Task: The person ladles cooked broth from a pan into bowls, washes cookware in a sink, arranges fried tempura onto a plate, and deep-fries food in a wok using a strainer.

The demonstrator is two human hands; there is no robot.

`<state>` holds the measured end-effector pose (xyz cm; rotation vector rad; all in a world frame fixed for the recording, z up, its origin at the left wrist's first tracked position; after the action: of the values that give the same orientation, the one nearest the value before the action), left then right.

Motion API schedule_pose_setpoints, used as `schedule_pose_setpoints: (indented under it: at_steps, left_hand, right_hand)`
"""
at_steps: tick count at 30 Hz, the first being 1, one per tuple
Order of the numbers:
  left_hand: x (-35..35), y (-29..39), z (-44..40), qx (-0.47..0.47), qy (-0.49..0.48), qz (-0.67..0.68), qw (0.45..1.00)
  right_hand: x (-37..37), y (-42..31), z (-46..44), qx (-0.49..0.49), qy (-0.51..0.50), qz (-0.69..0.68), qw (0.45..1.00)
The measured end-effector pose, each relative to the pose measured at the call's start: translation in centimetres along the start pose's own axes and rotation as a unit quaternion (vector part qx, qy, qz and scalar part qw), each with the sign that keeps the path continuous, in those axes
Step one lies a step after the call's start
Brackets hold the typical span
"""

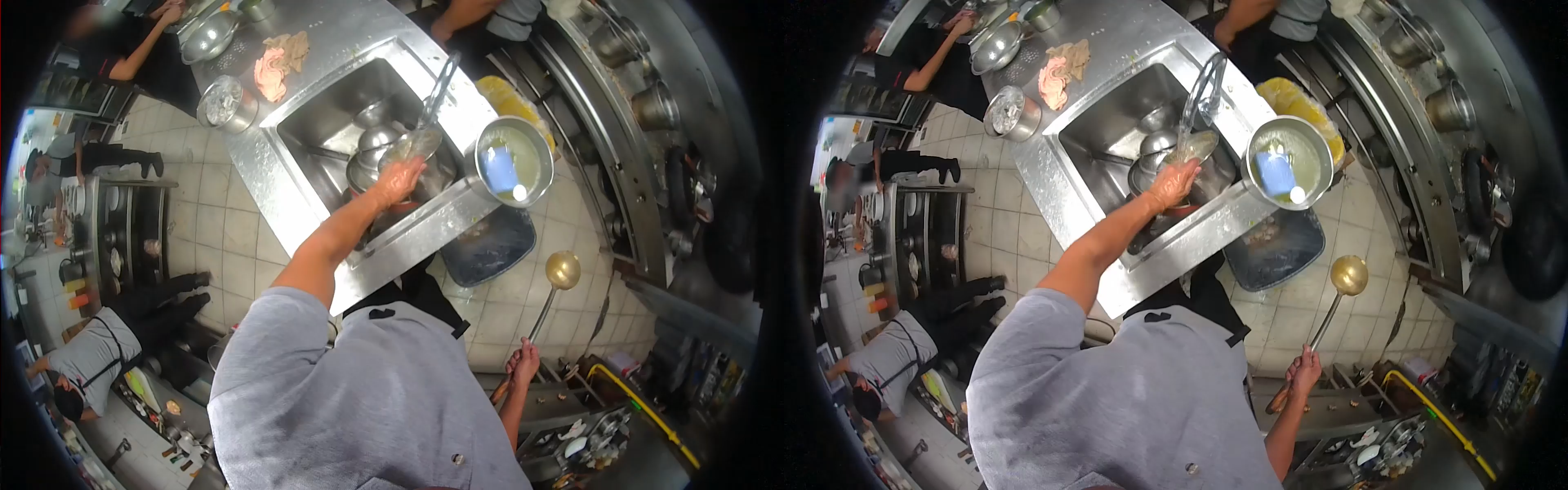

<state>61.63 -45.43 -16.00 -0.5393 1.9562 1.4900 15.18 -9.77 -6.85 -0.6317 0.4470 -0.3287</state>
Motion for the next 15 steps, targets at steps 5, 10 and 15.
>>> schedule_pose_setpoints:
  at_steps: [5,10,15]
  left_hand:
    - [-7.6,3.3,2.4,0.028,-0.021,-0.099,0.994]
    - [-6.7,0.8,11.8,-0.310,-0.356,-0.134,0.871]
    - [-7.7,-1.2,11.5,-0.355,-0.426,-0.049,0.831]
  right_hand:
    - [-0.6,2.7,-1.0,0.022,0.000,-0.038,0.999]
    - [0.8,3.9,-3.0,0.047,-0.004,-0.077,0.996]
    - [2.5,2.6,-3.1,0.030,-0.025,-0.066,0.997]
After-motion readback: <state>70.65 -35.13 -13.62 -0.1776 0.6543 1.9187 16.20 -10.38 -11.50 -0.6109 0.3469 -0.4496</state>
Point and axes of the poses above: each hand's wrist, its own z-axis away from the middle knuckle, its own x-axis out of the palm, y = z × x, the point moved 3 cm from there along -z, towards the middle knuckle, and after that the axes turned 4 degrees about z, right-handed, at the moved point
